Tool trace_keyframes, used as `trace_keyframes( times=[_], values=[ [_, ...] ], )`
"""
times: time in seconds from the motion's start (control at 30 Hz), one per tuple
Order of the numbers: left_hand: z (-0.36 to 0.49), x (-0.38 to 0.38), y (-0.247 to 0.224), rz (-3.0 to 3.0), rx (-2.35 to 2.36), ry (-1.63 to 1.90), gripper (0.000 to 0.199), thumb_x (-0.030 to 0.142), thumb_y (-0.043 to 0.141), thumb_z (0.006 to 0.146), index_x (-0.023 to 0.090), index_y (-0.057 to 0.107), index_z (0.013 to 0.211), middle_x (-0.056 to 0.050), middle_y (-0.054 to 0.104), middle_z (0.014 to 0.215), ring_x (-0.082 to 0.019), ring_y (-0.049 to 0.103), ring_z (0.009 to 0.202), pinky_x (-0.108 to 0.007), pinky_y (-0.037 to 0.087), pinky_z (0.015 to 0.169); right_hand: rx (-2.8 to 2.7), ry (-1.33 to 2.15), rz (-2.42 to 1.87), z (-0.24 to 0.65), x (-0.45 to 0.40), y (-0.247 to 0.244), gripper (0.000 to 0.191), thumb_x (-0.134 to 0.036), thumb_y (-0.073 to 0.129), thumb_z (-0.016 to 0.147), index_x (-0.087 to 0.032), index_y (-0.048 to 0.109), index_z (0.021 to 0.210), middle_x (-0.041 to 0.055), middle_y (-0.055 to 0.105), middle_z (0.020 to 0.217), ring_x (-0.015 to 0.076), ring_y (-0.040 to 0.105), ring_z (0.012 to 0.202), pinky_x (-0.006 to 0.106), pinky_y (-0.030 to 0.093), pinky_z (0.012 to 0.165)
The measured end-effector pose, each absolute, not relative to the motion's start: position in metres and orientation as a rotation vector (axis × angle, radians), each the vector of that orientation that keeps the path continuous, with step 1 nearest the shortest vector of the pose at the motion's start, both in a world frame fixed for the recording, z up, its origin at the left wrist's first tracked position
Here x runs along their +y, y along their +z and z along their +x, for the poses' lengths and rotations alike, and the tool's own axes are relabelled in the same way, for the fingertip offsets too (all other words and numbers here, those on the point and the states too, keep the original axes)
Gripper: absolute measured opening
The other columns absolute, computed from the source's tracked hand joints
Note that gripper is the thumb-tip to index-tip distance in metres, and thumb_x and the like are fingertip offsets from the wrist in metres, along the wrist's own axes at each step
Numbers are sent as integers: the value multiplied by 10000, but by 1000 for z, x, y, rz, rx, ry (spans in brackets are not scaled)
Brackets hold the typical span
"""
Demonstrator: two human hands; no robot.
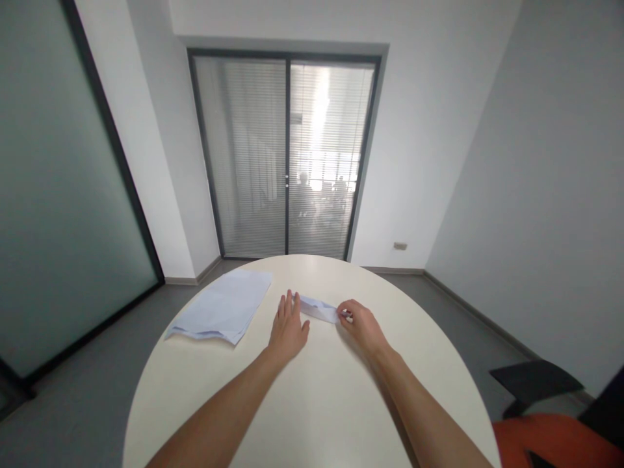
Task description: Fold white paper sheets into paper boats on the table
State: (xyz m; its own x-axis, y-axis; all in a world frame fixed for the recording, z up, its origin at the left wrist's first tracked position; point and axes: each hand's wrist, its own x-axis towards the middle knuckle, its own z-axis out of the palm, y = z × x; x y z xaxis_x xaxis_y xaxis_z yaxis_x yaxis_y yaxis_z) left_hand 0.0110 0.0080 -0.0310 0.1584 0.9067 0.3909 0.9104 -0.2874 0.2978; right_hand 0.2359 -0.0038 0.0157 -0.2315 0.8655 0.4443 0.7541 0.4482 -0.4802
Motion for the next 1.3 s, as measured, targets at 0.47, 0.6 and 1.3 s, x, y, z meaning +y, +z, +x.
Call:
trace_keyframes(
  times=[0.47,0.6,1.3],
  values=[
    [10,8,-31,-2433,-1942,-709,769,366,446,915,86,131,1559,-166,6,1642,-335,14,1509,-473,234,1192,-1687,98,-1810,267,7,13,268,-203,548,870,-264,744,1043,27,764,1006,213,692,931,278,474,803],
    [10,9,-32,-2440,-1943,-688,757,374,434,918,73,150,1552,-177,26,1640,-339,40,1508,-461,210,1201,-1516,69,-1856,288,15,12,254,-206,553,872,-247,731,1048,44,764,1002,207,694,915,268,467,778],
    [9,18,-28,-2462,-1976,-608,665,384,382,932,85,284,1518,-161,187,1622,-310,151,1503,-461,219,1197,-1191,-31,-2183,342,65,11,412,-252,520,881,-187,593,1281,141,724,1061,280,683,957,328,483,769]
  ],
)
